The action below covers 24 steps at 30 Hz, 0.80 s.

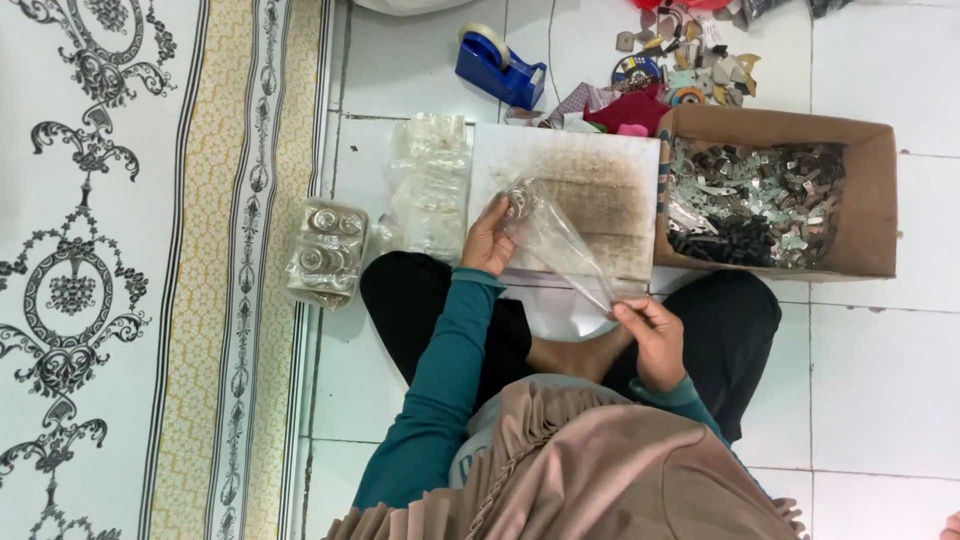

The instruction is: Packaging small metal decorative pieces into individual plastic bags.

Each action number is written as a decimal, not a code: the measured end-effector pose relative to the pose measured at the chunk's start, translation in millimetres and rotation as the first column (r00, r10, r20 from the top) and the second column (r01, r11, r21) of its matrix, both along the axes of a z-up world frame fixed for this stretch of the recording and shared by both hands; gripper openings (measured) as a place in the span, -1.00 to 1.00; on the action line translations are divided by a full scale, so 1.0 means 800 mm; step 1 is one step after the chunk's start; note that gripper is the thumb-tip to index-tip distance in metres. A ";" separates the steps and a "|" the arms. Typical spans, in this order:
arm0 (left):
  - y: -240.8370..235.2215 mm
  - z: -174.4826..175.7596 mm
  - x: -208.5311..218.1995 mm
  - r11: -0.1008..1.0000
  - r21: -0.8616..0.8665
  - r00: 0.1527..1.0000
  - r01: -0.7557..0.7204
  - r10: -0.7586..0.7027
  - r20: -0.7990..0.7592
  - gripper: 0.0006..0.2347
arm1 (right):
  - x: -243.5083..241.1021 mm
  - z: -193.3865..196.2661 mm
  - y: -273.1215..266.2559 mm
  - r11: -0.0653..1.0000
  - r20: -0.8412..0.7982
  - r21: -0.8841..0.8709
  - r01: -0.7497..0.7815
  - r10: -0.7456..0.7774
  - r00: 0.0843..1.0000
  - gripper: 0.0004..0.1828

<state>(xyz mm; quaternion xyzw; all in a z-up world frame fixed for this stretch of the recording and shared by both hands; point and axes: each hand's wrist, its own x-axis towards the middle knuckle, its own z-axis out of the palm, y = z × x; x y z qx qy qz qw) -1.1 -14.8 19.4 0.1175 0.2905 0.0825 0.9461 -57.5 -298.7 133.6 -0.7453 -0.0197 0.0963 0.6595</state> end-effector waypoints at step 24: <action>-0.031 0.032 -0.025 0.678 0.462 0.820 0.572 -0.444 -0.363 -0.48 | 0.083 -0.068 0.032 0.948 -0.125 -0.074 -0.309 0.298 0.946 -0.20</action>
